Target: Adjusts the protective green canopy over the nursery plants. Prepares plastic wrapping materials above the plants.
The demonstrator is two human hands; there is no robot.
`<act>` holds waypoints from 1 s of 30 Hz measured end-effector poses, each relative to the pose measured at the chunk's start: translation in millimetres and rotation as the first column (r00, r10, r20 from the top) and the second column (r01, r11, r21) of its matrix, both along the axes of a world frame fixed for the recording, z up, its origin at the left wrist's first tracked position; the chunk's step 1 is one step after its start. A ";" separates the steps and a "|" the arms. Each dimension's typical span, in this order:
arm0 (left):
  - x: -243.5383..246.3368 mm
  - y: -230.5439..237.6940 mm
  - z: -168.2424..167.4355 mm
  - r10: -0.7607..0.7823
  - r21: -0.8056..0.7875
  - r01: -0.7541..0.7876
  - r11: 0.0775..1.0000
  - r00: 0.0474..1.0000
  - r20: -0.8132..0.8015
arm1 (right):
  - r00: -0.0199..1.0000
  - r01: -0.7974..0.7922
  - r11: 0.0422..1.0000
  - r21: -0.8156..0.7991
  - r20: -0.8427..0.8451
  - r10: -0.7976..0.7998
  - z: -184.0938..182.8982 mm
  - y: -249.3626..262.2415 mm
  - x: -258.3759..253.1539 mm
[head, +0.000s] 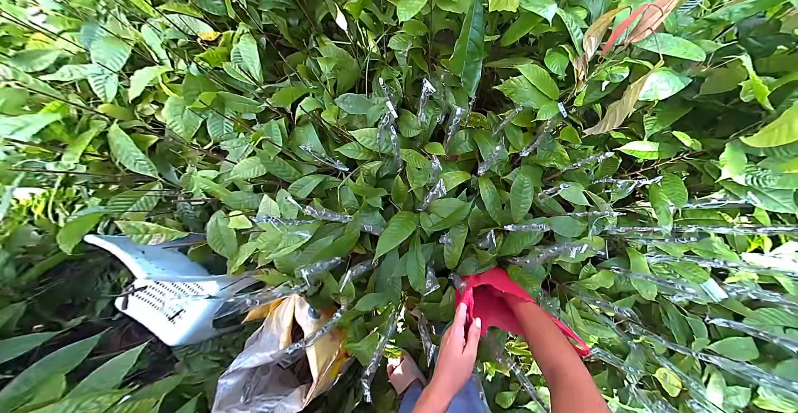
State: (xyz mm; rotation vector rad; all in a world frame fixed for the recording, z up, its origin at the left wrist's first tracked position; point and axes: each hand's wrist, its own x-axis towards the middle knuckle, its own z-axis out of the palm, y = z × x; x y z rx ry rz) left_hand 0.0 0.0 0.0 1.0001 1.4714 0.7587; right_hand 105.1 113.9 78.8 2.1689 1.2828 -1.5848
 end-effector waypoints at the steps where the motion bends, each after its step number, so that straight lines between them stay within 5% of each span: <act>1: -1.0 1.3 -0.6 -0.029 -0.039 0.028 0.999 0.999 -0.014 | 0.978 -0.205 0.979 -0.011 0.039 0.205 -53.0 2.2 12.4; 3: -5.8 3.6 1.1 -0.135 -0.122 0.129 0.984 0.990 -0.044 | 0.888 -0.460 0.883 0.091 0.065 0.456 -158.5 -1.4 43.6; 4: -9.4 4.7 3.5 -0.196 -0.140 0.187 0.972 0.979 -0.052 | 0.816 -0.577 0.814 0.064 0.080 0.572 -177.7 1.2 50.2; 6: -17.7 3.8 13.5 -0.293 -0.141 0.283 0.949 0.955 -0.053 | 0.648 -0.750 0.657 -0.075 0.109 0.753 -161.7 9.3 46.8; 8: -27.7 -1.1 27.9 -0.336 -0.114 0.331 0.937 0.941 -0.030 | 0.647 -0.750 0.659 -0.055 0.147 0.748 -121.1 3.2 46.2; 11: -47.3 -11.9 59.6 -0.304 -0.046 0.302 0.952 0.952 -0.034 | 0.804 -0.595 0.790 0.145 0.114 0.584 -50.5 -15.0 54.7; 15: -68.6 -31.4 110.5 -0.108 0.124 0.119 0.985 0.990 -0.095 | 0.911 -0.227 0.882 0.413 -0.231 0.342 27.6 -51.9 44.9; 21: -89.1 -71.3 173.9 0.043 0.290 -0.011 0.957 0.994 -0.102 | 0.734 -0.014 0.905 0.426 -0.609 0.299 81.8 -117.0 -20.4; 24: -90.3 -96.7 189.2 0.207 0.093 -0.223 0.970 0.966 0.152 | 0.488 0.294 0.869 0.398 -0.844 0.222 86.0 -145.6 -55.2; 26: -90.8 -107.7 195.6 0.363 -0.082 -0.357 0.931 0.866 0.344 | 0.316 0.387 0.868 0.311 -0.929 0.192 97.4 -155.1 -79.5; 30: -103.7 -120.4 198.0 0.546 -0.089 -0.569 0.817 0.716 0.436 | 0.237 0.334 0.889 0.312 -0.941 0.242 123.3 -156.4 -112.3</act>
